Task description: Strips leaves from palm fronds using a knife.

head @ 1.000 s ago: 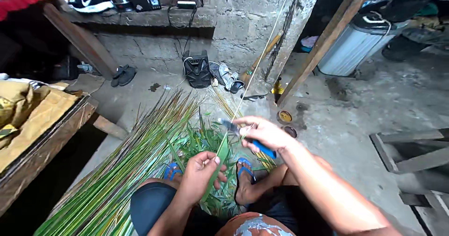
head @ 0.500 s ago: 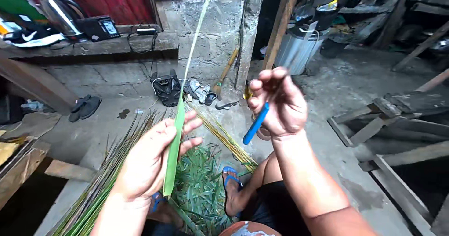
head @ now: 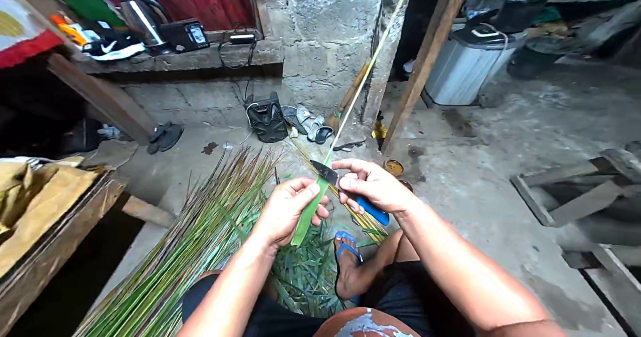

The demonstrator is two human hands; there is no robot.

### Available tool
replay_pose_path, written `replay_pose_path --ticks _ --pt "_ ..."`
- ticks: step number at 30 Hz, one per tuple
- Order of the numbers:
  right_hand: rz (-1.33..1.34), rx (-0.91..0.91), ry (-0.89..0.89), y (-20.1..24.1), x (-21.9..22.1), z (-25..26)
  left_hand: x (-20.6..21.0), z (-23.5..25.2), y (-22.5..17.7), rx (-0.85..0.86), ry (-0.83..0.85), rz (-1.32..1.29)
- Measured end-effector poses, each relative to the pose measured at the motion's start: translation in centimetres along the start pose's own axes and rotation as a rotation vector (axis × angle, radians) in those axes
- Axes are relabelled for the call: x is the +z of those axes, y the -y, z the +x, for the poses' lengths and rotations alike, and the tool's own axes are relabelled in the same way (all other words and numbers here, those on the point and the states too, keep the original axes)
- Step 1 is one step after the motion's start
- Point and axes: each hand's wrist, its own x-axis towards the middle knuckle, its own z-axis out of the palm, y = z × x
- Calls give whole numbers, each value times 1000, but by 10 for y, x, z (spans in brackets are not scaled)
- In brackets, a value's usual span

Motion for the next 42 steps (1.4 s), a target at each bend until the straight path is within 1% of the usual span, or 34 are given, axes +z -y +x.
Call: replay_pose_path --ticks 3,7,9,11,15,16,18,21,22,25,27,29,30,33,35,36,38,40,41,42 --pt "1 -2 -44 -13 -6 1 -1 -4 16 -74 -13 8" --pt "-44 55 -39 -19 -12 5 -4 -9 26 -46 -91 168" --pt "-43 65 -46 -20 -12 8 -8 -13 28 -31 -95 191" --pt "-40 47 -80 -17 -14 11 -11 -19 29 -40 -79 150" --pt "7 -10 -227 -4 -24 15 -15 -33 34 -117 -38 -53" --pt "21 -10 -235 -2 -25 15 -16 -35 36 -129 -26 -91" --pt "-1 47 -155 -6 -20 11 -18 -37 39 -145 -10 -143" --pt "-11 124 39 -25 4 0 -22 -35 43 -167 43 -210" --pt "5 123 41 -29 8 -1 -23 -34 45 -180 60 -234" --pt "-29 104 -80 -22 -1 1 -27 -39 51 -222 105 -282" --pt "-40 82 -84 -14 -13 5 -27 -43 53 -218 112 -285" --pt "-65 45 -67 -11 -17 8 -27 -44 53 -212 103 -278" --pt "-83 30 -87 -10 -17 9 -27 -46 54 -215 105 -281" --pt "-106 4 -241 -6 -22 11 -28 -54 63 -246 126 -308" --pt "-62 19 -296 -6 -28 12 -30 -61 72 -264 128 -321" --pt "-59 49 -281 -10 -26 12 -31 -63 76 -268 124 -328" --pt "-77 132 -153 -24 -16 9 -34 -63 81 -268 99 -331" --pt "-64 173 -32 -41 -4 8 -35 -61 81 -273 54 -320" --pt "-70 176 -38 -42 -2 10 -36 -60 81 -276 41 -315" --pt "-99 172 -89 -39 -5 13 -36 -61 81 -281 36 -306"
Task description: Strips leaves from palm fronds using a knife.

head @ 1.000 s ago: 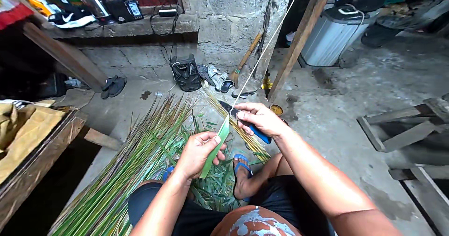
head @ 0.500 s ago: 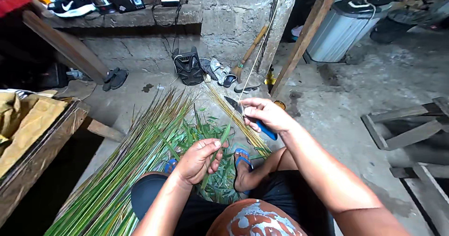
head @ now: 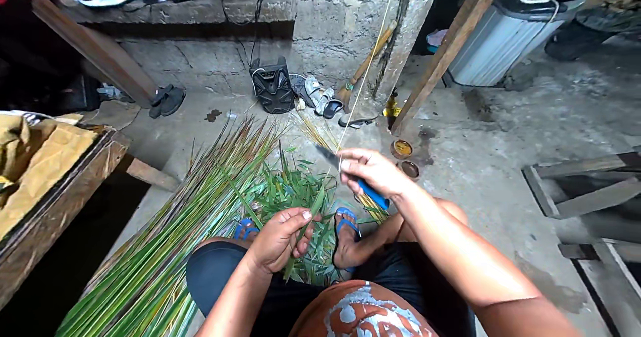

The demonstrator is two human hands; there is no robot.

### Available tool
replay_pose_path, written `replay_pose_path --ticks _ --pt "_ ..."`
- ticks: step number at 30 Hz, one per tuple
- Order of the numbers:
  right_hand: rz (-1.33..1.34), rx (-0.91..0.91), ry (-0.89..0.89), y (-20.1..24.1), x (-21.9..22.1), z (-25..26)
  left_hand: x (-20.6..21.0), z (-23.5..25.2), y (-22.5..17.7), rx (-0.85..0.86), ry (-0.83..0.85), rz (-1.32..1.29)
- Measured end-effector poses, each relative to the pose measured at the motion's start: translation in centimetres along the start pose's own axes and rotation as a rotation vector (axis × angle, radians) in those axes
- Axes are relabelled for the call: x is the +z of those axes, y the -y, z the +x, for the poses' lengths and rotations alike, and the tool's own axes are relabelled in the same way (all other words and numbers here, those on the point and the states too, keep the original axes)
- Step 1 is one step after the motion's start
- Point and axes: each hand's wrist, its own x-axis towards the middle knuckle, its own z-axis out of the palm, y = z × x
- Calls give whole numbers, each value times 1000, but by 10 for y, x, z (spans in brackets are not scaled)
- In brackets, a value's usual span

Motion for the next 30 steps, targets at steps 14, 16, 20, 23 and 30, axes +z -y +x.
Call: replay_pose_path --ticks 14,16,20,23,30 --pt "290 143 -263 -78 52 -8 -31 61 -29 294 -324 503" --pt "292 189 -261 -97 63 -3 -24 68 -27 238 -328 463" --pt "292 214 -305 -115 68 -2 -17 81 -2 138 -307 358" --pt "276 227 -308 -118 60 -9 -17 88 5 142 -313 431" --pt "460 194 -455 -74 60 -2 2 95 5 291 -334 540"
